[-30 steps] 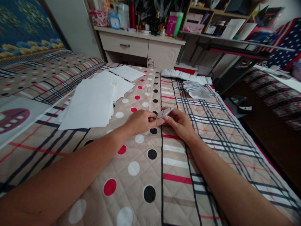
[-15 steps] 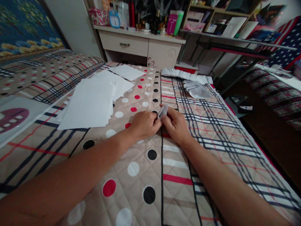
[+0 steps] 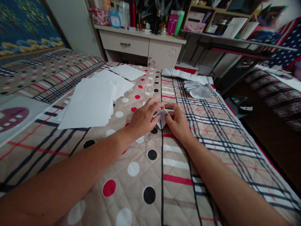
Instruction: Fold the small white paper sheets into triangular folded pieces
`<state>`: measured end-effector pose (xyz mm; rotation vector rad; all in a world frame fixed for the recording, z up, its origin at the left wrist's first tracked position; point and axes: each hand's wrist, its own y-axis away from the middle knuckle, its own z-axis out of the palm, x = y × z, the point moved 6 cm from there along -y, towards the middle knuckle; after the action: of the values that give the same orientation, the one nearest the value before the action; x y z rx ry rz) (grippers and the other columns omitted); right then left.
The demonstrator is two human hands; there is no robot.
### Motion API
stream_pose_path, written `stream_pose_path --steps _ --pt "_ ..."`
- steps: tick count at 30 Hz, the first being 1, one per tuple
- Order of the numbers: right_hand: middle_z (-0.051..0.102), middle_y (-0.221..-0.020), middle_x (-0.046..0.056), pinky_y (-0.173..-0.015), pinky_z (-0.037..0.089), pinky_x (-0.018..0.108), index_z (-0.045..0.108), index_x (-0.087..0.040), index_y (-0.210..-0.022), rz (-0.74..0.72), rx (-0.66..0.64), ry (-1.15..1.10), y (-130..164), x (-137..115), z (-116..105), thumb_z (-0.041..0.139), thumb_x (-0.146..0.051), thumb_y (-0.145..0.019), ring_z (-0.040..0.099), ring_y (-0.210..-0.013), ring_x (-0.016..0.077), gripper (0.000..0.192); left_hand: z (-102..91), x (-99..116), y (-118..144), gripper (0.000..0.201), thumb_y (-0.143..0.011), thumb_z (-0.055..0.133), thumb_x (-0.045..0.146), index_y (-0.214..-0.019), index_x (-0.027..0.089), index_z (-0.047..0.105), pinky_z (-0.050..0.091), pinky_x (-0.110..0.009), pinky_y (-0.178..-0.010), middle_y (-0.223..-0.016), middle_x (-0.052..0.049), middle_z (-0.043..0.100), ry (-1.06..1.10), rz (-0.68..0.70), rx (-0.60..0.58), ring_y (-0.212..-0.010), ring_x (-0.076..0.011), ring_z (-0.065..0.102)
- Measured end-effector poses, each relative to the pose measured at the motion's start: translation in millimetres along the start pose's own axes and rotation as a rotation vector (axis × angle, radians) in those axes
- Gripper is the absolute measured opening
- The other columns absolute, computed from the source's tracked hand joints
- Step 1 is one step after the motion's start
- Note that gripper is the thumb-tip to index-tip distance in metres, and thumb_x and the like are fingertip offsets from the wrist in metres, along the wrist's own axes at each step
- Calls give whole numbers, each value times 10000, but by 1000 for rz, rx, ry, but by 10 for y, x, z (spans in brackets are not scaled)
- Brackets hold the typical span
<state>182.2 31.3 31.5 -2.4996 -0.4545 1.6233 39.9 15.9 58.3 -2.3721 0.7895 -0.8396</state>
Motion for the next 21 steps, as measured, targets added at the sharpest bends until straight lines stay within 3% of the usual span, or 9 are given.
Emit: stream_pose_path --steps 4,7,12,17,21 --pt "530 -599 -32 -464 304 206 476 -174 -1064 69 16 -148 -18 71 -13 511 -216 -746 445 -476 106 323 -65 47 -2 353 -853 613 68 -1167 219 552 522 -252 -916 -1323 -43 488 -9 95 63 -1122 -150 562" --pt "540 -616 -25 -437 294 193 483 -183 -1022 109 -1 -211 -24 115 -3 528 -229 -742 435 -463 94 287 -104 45 -1 376 -852 598 57 -1196 203 553 523 -272 -947 -1359 -68 465 36 119 103 -1116 -148 560" --pt "531 -596 -29 -386 259 182 502 -184 -990 180 -52 -299 -25 171 7 560 -254 -724 388 -413 77 282 -30 37 19 245 -824 501 29 -863 183 688 511 -273 -917 -1312 -35 515 84 194 -43 -1059 -143 577" --pt "500 -554 -38 -333 234 183 515 -165 -942 244 -41 -415 -29 172 -9 570 -257 -668 349 -366 73 294 21 58 46 235 -783 641 174 -1016 191 668 481 -346 -1012 -1330 -69 508 81 212 -183 -1197 -212 528" --pt "489 -530 -39 -317 205 189 535 -154 -945 255 -96 -433 -18 131 17 591 -280 -680 320 -341 71 299 58 -5 24 155 -781 714 172 -930 185 676 487 -276 -915 -1277 -49 555 136 115 -166 -1116 -180 576"
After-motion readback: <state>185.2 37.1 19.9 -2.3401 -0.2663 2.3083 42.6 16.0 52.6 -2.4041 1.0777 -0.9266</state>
